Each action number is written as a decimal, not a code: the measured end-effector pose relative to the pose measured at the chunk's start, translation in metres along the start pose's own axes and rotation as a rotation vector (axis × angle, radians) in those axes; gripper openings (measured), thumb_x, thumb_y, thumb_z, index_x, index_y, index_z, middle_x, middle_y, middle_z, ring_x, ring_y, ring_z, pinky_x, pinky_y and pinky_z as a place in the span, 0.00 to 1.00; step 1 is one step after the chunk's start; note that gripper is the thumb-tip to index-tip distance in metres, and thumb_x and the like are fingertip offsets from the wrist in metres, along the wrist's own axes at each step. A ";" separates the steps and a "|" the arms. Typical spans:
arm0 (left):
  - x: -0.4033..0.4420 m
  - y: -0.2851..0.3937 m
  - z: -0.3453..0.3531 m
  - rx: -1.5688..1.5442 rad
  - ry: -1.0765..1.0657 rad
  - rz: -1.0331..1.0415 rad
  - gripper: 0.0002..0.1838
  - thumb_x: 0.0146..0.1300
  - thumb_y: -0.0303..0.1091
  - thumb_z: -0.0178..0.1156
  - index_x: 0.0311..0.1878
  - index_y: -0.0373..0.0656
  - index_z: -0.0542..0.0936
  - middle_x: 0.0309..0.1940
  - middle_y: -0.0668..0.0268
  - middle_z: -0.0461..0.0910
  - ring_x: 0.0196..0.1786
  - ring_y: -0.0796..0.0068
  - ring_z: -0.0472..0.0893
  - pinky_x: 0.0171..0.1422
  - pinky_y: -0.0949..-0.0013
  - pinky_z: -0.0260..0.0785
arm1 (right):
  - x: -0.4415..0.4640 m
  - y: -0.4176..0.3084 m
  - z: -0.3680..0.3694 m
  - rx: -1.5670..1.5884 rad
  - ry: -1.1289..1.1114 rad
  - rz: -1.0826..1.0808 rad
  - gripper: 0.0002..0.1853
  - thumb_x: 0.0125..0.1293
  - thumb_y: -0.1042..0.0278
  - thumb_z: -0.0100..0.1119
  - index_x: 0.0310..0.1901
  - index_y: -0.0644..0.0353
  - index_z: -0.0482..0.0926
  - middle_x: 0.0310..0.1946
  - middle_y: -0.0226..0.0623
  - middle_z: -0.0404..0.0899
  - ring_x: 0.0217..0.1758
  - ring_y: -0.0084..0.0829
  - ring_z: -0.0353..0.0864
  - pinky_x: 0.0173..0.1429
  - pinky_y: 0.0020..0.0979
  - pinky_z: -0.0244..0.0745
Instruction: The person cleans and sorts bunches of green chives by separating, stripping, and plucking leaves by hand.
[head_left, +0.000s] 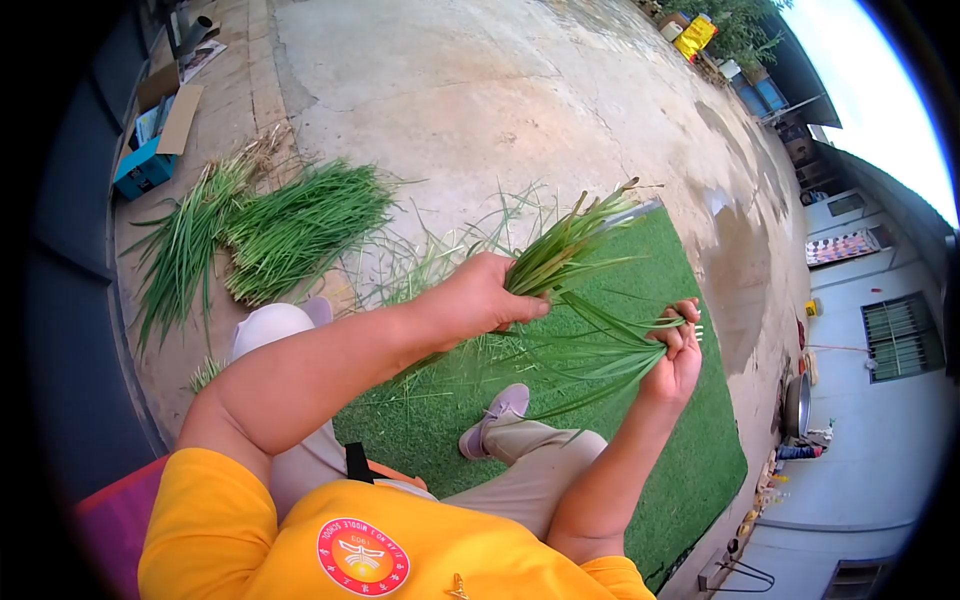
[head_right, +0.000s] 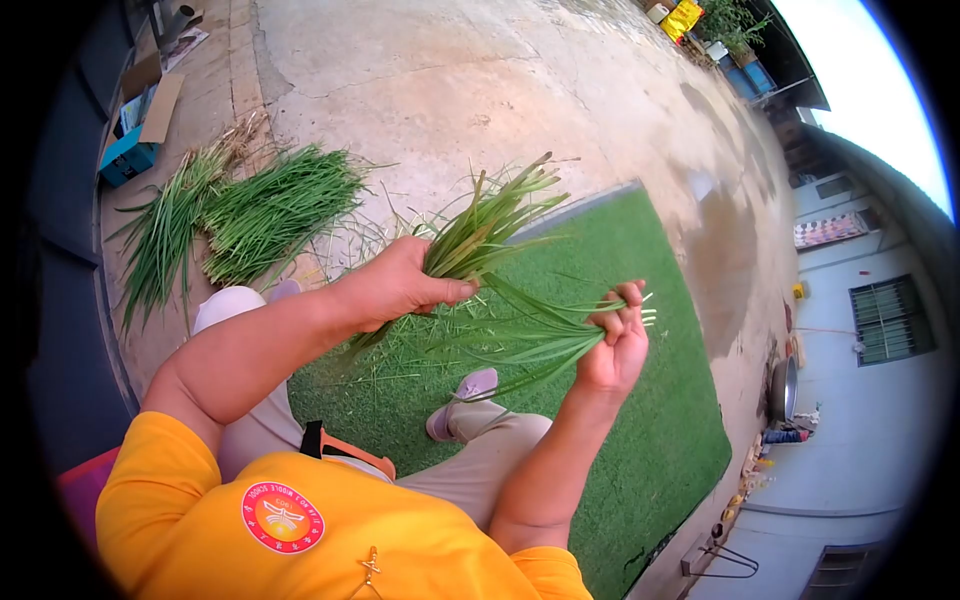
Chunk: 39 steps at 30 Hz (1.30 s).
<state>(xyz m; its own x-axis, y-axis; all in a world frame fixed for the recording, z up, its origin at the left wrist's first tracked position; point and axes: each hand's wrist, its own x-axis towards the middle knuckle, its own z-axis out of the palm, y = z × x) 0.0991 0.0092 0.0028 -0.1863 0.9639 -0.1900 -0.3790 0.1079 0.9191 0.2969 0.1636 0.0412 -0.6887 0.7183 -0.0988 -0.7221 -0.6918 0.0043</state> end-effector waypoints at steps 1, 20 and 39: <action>0.000 0.000 0.001 -0.011 0.002 0.000 0.08 0.53 0.30 0.62 0.36 0.39 0.78 0.23 0.75 0.72 0.23 0.88 0.65 0.25 0.81 0.56 | 0.000 0.000 0.000 -0.007 0.010 -0.009 0.09 0.68 0.75 0.36 0.42 0.63 0.68 0.28 0.32 0.66 0.18 0.16 0.54 0.15 0.17 0.47; 0.005 0.034 -0.043 0.115 0.428 0.240 0.12 0.53 0.33 0.60 0.40 0.39 0.77 0.28 0.71 0.77 0.30 0.84 0.74 0.26 0.79 0.60 | 0.009 -0.030 -0.012 0.015 0.079 -0.124 0.07 0.68 0.75 0.35 0.39 0.65 0.66 0.27 0.33 0.66 0.17 0.17 0.53 0.15 0.17 0.46; -0.027 0.048 -0.051 0.084 0.254 0.254 0.10 0.54 0.33 0.61 0.38 0.39 0.78 0.23 0.70 0.76 0.24 0.86 0.71 0.26 0.83 0.61 | 0.023 -0.037 -0.027 -0.051 0.101 -0.240 0.06 0.69 0.74 0.35 0.42 0.62 0.64 0.28 0.36 0.67 0.16 0.17 0.54 0.14 0.16 0.48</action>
<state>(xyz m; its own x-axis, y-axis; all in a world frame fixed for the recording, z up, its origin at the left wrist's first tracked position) 0.0394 -0.0240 0.0344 -0.4880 0.8726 -0.0219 -0.2178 -0.0975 0.9711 0.3100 0.2038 0.0123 -0.4860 0.8531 -0.1900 -0.8582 -0.5069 -0.0812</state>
